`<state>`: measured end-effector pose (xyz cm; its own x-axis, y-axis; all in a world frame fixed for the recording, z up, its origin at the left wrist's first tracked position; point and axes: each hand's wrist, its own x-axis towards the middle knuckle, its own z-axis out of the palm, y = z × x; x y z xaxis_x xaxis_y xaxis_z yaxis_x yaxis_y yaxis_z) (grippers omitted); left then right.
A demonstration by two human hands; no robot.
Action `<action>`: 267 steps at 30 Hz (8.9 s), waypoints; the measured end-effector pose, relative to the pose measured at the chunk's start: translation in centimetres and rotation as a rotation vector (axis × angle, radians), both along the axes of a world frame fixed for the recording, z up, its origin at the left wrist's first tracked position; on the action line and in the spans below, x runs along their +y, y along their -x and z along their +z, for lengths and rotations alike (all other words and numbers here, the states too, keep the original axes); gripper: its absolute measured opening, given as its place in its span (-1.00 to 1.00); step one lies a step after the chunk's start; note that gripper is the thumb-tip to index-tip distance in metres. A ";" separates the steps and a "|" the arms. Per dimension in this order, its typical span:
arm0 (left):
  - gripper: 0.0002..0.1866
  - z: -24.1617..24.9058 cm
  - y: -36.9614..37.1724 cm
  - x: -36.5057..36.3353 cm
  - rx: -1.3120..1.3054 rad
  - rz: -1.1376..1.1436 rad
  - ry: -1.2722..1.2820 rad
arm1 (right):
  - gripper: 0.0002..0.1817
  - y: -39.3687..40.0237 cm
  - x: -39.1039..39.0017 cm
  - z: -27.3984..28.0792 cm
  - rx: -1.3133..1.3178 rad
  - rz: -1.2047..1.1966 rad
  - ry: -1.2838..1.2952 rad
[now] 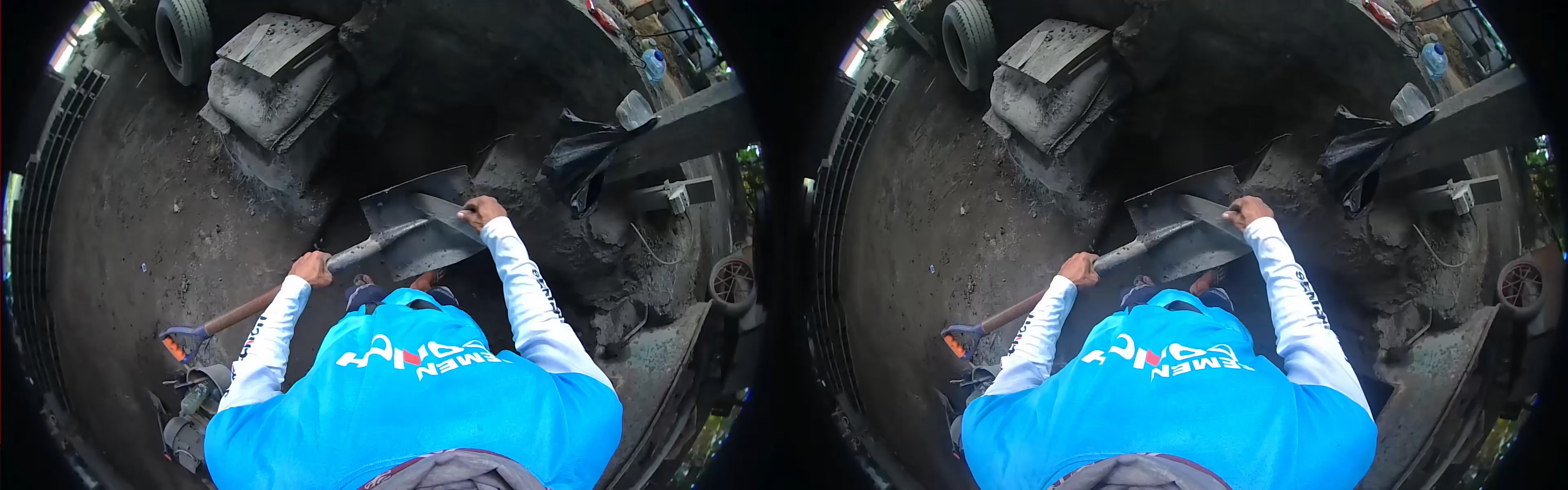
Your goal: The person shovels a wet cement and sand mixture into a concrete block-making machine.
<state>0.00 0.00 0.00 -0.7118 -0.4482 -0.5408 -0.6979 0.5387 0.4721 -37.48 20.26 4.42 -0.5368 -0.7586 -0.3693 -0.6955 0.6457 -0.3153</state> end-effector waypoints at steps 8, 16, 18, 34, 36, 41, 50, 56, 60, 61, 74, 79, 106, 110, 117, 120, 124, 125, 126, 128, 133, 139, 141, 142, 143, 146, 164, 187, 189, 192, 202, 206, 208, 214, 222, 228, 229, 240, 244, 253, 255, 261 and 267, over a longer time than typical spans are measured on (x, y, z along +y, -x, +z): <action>-0.61 -2.3 -0.6 -1.2 0.071 0.031 -0.071 | -0.83 -2.2 -3.0 -2.2 0.257 0.068 0.268; -0.62 -1.5 1.4 -0.2 0.048 0.010 -0.049 | -0.81 -3.4 -7.2 -0.6 0.227 0.226 0.173; -0.63 -0.7 0.6 0.2 0.064 0.006 -0.011 | -0.80 1.6 -3.9 -0.5 0.247 0.183 0.111; -0.71 -4.6 0.9 1.4 -0.065 0.176 0.091 | -0.60 -0.9 3.6 -6.7 -0.459 -0.615 0.408; -0.69 -4.4 1.0 2.6 -0.101 0.233 0.179 | -0.54 -2.3 4.0 -8.1 -0.216 -0.536 0.235; -0.68 -5.2 0.3 3.1 -0.107 0.246 0.115 | -0.55 -11.1 1.0 -5.1 -0.316 -0.259 0.162; -0.75 -5.7 0.1 4.9 -0.032 0.285 0.269 | -0.57 -11.0 1.7 -6.2 -0.361 -0.158 0.134; -0.78 -4.0 1.3 6.4 0.236 0.188 0.467 | -0.59 -4.5 -1.9 -9.1 -0.270 -0.320 0.182; -0.74 -3.2 2.9 6.4 0.279 0.100 0.532 | -0.57 -5.0 -4.9 -6.5 -0.241 -0.087 0.246; -0.72 -2.7 3.2 6.5 0.276 0.079 0.569 | -0.56 -2.2 -4.7 -6.5 -0.197 -0.226 0.342; -0.62 -6.2 1.5 8.1 0.124 0.181 0.585 | -0.67 4.8 17.0 -15.0 -0.318 -0.816 0.345; -0.68 -8.0 -1.1 9.2 0.005 0.603 0.541 | -0.76 20.6 33.2 -19.8 0.272 -1.184 0.369; -0.76 3.6 -19.5 31.0 1.754 2.331 0.533 | -0.21 -14.4 -0.2 -22.2 -0.530 0.534 0.270; -0.76 3.8 -25.3 39.4 1.881 2.801 0.566 | -0.20 -22.0 0.0 -16.5 -0.548 0.677 -0.098; -0.69 4.3 -28.4 50.9 1.720 2.928 0.977 | -0.36 -31.4 1.4 -10.7 -0.805 0.695 -0.189; -0.60 10.8 -29.2 53.4 1.995 2.750 1.050 | -0.48 -35.5 2.5 -6.9 -1.108 0.531 -0.574; -0.78 8.9 -32.7 55.2 2.271 2.728 0.756 | -0.62 -38.8 3.3 -0.8 -1.320 0.632 -0.644; -0.80 8.3 -33.3 55.4 2.306 2.704 0.730 | -0.63 -39.8 3.3 0.1 -1.322 0.656 -0.556; -0.81 7.8 -34.2 55.6 2.344 2.676 0.700 | -0.65 -40.4 2.8 -0.3 -1.339 0.704 -0.416; -0.81 8.5 -35.8 56.3 2.376 2.614 0.737 | -0.70 -42.6 5.0 3.2 -1.295 0.754 -0.315; -0.80 6.0 -44.1 60.8 2.477 2.514 0.618 | -0.77 -49.8 10.6 4.8 -1.265 0.742 -0.190; -0.81 5.1 -55.7 67.4 2.377 2.513 0.601 | -0.76 -60.5 18.5 4.3 -1.265 0.724 -0.205; -0.84 4.6 -60.8 70.2 2.358 2.433 0.586 | -0.70 -64.3 21.3 5.0 -1.378 0.705 -0.290; -0.85 4.5 -63.3 71.3 2.282 2.470 0.685 | -0.64 -66.2 22.6 5.5 -1.466 0.673 -0.339; -0.86 4.7 -65.8 72.2 2.206 2.499 0.769 | -0.59 -67.9 23.5 5.8 -1.551 0.635 -0.380; -0.85 3.1 -73.8 76.4 2.227 2.423 0.777 | -0.47 -72.6 24.5 5.0 -1.656 1.123 -0.396; -0.87 4.7 -34.7 47.6 2.318 2.486 0.278 | -0.65 -36.3 -0.4 -14.8 -1.196 0.421 -0.507; -0.83 3.5 -54.7 59.1 2.258 2.465 0.323 | -0.88 -54.3 13.4 -1.8 -1.163 0.460 -0.419; -0.81 3.6 -60.1 62.3 2.207 2.468 0.324 | -0.89 -59.1 15.9 -3.2 -1.184 0.526 -0.431; -0.85 3.6 -68.4 67.5 2.176 2.444 0.340 | -0.88 -66.5 21.1 -0.7 -1.222 0.716 -0.377; -0.65 15.6 -65.9 63.4 2.680 2.164 0.619 | -0.76 -70.2 12.0 14.7 -1.823 1.020 -0.220; -0.50 18.2 -57.6 56.8 2.802 1.675 0.400 | -0.55 -67.8 -0.8 21.6 -1.410 1.434 0.580; -0.43 17.7 -55.2 52.9 2.835 1.559 0.389 | -0.61 -68.3 -6.7 23.9 -1.214 1.501 1.080; -0.43 20.8 -46.8 45.6 2.657 1.450 0.499 | -0.76 -73.0 -15.8 37.0 -1.577 1.209 1.960; -0.02 21.9 -45.4 47.4 2.394 1.255 0.814 | -0.79 -82.0 -6.6 54.5 -1.696 1.397 2.035; -0.08 23.5 -49.5 58.5 2.657 1.084 1.139 | -0.80 -87.4 12.1 57.6 -1.717 1.666 1.972; -0.11 23.3 -51.3 61.2 2.680 1.105 1.202 | -0.79 -87.8 15.5 57.0 -1.710 1.726 1.959; -0.63 12.8 -68.0 78.1 3.058 1.882 0.776 | -0.81 -87.7 23.2 30.9 -1.232 1.956 1.470; -0.70 9.8 -70.9 77.7 2.975 2.119 0.851 | -0.90 -87.5 18.5 18.9 -1.245 1.728 1.167; -0.77 10.1 -60.7 66.2 2.783 2.000 0.826 | -0.95 -81.3 5.0 -7.2 -1.262 1.031 -0.155; -0.79 7.5 -57.0 64.1 2.797 2.064 0.565 | -0.86 -74.7 3.8 -10.2 -1.237 0.963 -0.255; -0.77 0.2 -49.7 60.3 2.706 2.185 0.087 | -0.86 -59.2 -0.7 -15.4 -1.024 0.721 -0.515; -0.72 2.4 -61.7 68.6 2.289 2.561 0.631 | -0.86 -66.8 15.9 -1.9 -1.243 0.710 -0.681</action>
